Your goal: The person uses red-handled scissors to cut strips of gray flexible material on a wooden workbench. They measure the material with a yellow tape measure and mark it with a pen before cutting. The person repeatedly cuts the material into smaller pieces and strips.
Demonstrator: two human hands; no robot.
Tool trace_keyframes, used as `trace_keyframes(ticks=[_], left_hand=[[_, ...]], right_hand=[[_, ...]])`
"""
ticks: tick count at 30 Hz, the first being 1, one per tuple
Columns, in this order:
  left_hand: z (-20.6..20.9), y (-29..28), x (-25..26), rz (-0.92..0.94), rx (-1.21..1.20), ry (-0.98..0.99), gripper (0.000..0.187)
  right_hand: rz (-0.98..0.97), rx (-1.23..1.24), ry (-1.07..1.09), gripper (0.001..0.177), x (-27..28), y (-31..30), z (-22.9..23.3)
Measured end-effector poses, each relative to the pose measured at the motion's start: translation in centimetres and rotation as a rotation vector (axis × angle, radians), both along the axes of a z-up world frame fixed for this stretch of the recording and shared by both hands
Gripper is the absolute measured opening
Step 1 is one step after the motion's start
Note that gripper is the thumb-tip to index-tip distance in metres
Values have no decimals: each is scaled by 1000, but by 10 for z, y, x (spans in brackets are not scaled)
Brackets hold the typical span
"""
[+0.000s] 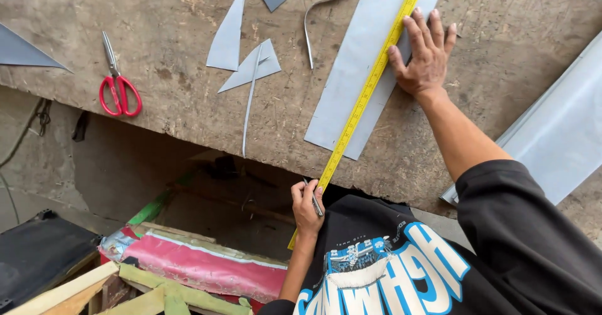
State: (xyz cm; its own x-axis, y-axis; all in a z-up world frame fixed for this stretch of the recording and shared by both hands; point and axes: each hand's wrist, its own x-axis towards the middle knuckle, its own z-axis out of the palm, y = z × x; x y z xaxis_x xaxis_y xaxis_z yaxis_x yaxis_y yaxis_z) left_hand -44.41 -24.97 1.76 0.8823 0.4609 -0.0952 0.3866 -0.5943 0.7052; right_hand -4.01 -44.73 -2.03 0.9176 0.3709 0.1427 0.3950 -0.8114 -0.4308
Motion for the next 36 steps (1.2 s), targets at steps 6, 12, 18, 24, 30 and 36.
trace_keyframes(ticks=[6, 12, 18, 24, 30, 36], left_hand=[[1, 5, -3, 7, -110, 49, 30], [8, 2, 0, 59, -129, 63, 29], [7, 8, 1, 89, -124, 51, 29], [2, 10, 2, 90, -157, 50, 30], [3, 12, 2, 79, -166, 38, 31], [0, 10, 1, 85, -165, 21, 30]], right_hand=[[7, -69, -4, 71, -5, -5, -6], [27, -54, -57, 67, -8, -4, 0], [29, -61, -60, 70, -5, -2, -3], [34, -44, -82, 70, -1, 0, -1], [28, -43, -74, 67, -4, -1, -1], [26, -61, -62, 69, -2, -4, -4]])
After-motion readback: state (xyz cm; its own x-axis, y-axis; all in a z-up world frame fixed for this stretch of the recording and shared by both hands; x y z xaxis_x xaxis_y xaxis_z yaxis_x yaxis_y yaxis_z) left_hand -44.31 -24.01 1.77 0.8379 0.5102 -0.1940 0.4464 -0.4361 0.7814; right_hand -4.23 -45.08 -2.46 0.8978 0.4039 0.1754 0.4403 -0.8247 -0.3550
